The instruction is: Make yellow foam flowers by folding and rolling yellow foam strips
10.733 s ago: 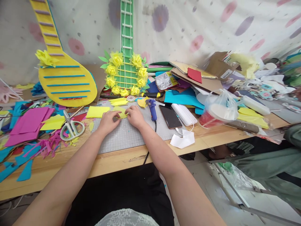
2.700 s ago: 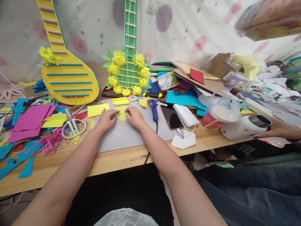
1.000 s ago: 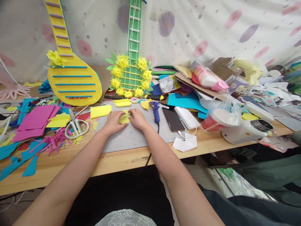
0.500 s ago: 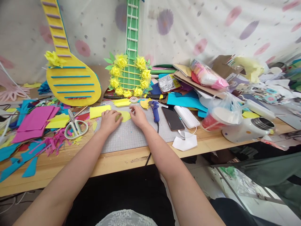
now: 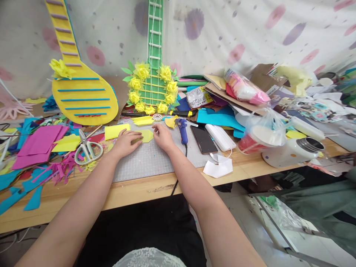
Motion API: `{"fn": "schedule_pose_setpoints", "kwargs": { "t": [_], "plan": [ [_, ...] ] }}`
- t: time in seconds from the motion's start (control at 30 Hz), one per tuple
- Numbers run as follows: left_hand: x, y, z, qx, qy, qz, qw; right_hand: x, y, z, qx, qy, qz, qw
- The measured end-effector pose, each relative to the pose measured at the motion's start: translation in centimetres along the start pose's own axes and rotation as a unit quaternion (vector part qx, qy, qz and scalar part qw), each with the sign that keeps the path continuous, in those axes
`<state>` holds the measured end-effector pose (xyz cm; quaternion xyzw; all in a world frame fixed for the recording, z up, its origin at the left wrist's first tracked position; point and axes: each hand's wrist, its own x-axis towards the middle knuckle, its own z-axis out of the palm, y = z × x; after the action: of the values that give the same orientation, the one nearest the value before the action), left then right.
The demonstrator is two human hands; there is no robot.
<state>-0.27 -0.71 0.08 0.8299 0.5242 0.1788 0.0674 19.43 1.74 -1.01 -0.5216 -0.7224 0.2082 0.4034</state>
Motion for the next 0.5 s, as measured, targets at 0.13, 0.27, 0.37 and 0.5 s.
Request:
{"fn": "schedule_pose_setpoints", "kwargs": {
  "t": [0.13,0.27,0.37,0.5],
  "plan": [
    [0.1,1.9,0.9,0.050,-0.002,-0.024,0.998,0.0,-0.3,-0.2,-0.011,0.002,0.000,1.000],
    [0.3,3.3,1.3,0.047,0.013,-0.048,0.998,-0.2,-0.6,-0.4,-0.033,-0.027,-0.037,0.998],
    [0.3,2.9,0.8,0.017,0.066,-0.086,0.994,-0.5,-0.8,-0.5,-0.043,-0.068,-0.074,0.994],
    [0.1,1.3,-0.1,-0.024,0.094,-0.109,0.989,-0.7,-1.3,-0.6,-0.060,-0.155,-0.106,0.980]
  ]
}}
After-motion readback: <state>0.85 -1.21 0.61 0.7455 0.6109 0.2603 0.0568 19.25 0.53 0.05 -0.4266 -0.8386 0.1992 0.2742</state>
